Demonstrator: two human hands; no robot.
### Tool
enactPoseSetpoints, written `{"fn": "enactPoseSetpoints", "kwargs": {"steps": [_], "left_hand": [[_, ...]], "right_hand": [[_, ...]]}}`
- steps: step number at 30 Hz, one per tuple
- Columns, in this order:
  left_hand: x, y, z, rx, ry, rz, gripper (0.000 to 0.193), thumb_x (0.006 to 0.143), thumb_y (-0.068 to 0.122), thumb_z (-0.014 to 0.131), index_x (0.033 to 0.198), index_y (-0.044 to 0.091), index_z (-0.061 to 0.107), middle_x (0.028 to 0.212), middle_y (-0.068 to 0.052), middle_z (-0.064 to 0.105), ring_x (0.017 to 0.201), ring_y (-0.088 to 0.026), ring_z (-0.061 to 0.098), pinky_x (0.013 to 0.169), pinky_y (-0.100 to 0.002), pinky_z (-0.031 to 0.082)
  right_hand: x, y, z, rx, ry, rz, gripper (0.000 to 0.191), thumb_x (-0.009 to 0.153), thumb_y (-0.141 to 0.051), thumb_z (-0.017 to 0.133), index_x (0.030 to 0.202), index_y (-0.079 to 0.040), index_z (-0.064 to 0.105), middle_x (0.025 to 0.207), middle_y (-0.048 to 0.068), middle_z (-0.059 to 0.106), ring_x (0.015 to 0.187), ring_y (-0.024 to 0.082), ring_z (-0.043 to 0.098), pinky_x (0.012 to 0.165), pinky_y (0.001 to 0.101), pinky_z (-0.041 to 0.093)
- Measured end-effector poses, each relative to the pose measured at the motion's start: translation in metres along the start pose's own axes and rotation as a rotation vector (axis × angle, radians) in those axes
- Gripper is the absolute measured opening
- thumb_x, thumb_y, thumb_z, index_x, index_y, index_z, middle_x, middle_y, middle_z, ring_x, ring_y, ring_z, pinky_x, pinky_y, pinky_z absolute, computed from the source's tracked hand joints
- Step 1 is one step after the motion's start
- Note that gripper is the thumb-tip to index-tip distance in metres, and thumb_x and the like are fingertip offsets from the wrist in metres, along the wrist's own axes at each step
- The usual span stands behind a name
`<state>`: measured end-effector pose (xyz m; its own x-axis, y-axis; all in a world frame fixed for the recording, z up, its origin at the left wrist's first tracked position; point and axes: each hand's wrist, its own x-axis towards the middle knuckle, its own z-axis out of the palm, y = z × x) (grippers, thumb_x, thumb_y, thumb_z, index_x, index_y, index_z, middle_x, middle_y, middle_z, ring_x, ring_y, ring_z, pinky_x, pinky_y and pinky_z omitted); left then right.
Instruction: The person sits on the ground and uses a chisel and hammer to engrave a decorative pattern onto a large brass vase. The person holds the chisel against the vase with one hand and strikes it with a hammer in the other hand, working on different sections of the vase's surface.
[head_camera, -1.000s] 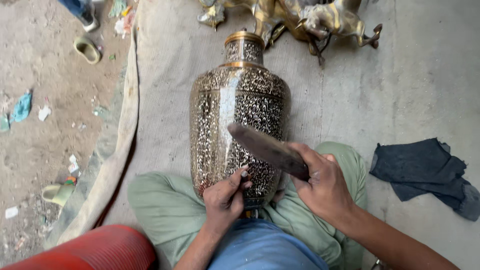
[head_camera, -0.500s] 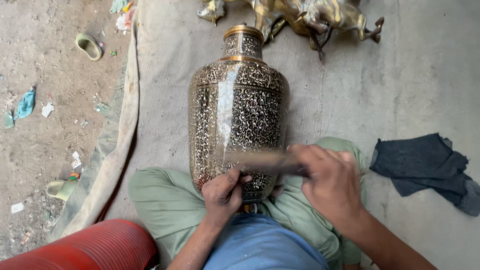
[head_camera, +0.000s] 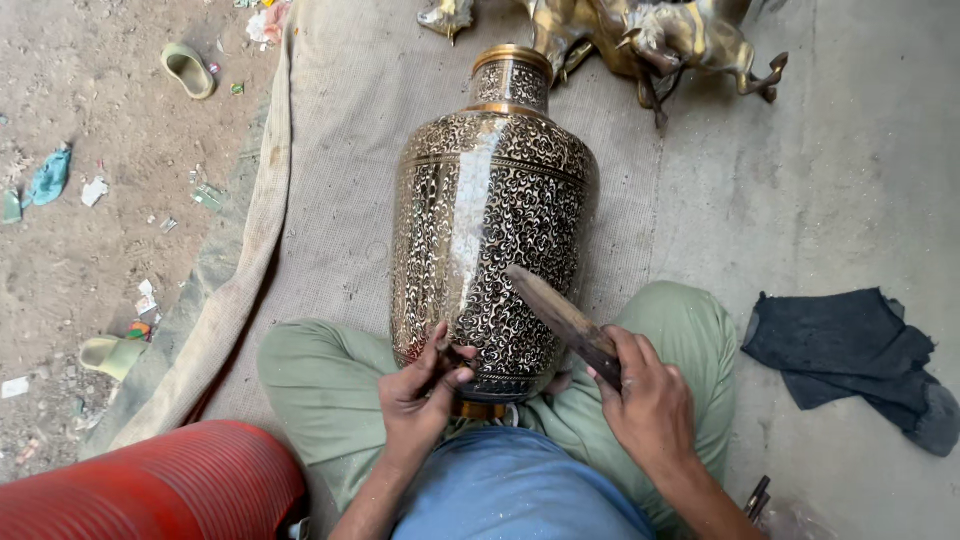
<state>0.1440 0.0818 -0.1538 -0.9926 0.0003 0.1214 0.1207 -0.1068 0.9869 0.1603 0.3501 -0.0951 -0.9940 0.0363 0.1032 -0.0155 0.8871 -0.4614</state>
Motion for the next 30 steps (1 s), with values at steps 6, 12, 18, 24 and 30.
{"fn": "enactPoseSetpoints", "kwargs": {"steps": [6,12,18,24,30], "left_hand": [[0.003,0.002,-0.005,0.376,-0.056,0.470,0.061,0.079,-0.017,0.062,0.134,0.007,0.066,0.098,-0.010,0.080,0.084,-0.016,0.080,0.082,-0.028,0.064],[0.002,0.000,-0.002,0.358,0.005,0.506,0.065,0.079,-0.017,0.066,0.139,0.008,0.062,0.095,-0.010,0.078,0.083,-0.017,0.079,0.078,-0.028,0.062],[0.001,-0.005,-0.002,0.342,0.029,0.590,0.067,0.080,-0.021,0.059,0.141,0.007,0.059,0.096,-0.010,0.078,0.086,-0.020,0.080,0.081,-0.030,0.063],[0.000,-0.007,-0.006,0.348,0.006,0.558,0.063,0.075,-0.020,0.061,0.132,0.005,0.064,0.095,-0.011,0.078,0.083,-0.021,0.080,0.078,-0.031,0.063],[0.001,-0.006,-0.007,0.370,0.030,0.577,0.042,0.075,-0.020,0.058,0.110,-0.001,0.071,0.085,-0.009,0.077,0.076,-0.022,0.077,0.072,-0.033,0.061]], "right_hand": [[0.026,-0.010,-0.010,-0.146,-0.057,-0.126,0.058,0.074,-0.008,0.077,0.128,-0.011,0.058,0.106,0.010,0.069,0.082,0.032,0.068,0.071,0.0449,0.051],[0.065,-0.042,-0.048,0.114,-0.098,-0.234,0.057,0.080,-0.008,0.077,0.132,-0.021,0.058,0.095,0.003,0.075,0.078,0.021,0.072,0.071,0.0399,0.055],[0.083,-0.075,-0.081,-0.158,-0.305,-0.491,0.052,0.078,-0.001,0.071,0.126,-0.020,0.067,0.099,0.004,0.074,0.087,0.025,0.072,0.076,0.0435,0.053],[0.082,-0.087,-0.089,-0.108,-0.238,-0.521,0.060,0.069,0.001,0.067,0.127,-0.014,0.066,0.099,0.007,0.073,0.078,0.027,0.070,0.073,0.0440,0.051],[0.075,-0.081,-0.084,-0.053,-0.149,-0.545,0.059,0.064,0.001,0.066,0.123,-0.010,0.065,0.097,0.008,0.074,0.076,0.027,0.070,0.073,0.0452,0.052]]}}
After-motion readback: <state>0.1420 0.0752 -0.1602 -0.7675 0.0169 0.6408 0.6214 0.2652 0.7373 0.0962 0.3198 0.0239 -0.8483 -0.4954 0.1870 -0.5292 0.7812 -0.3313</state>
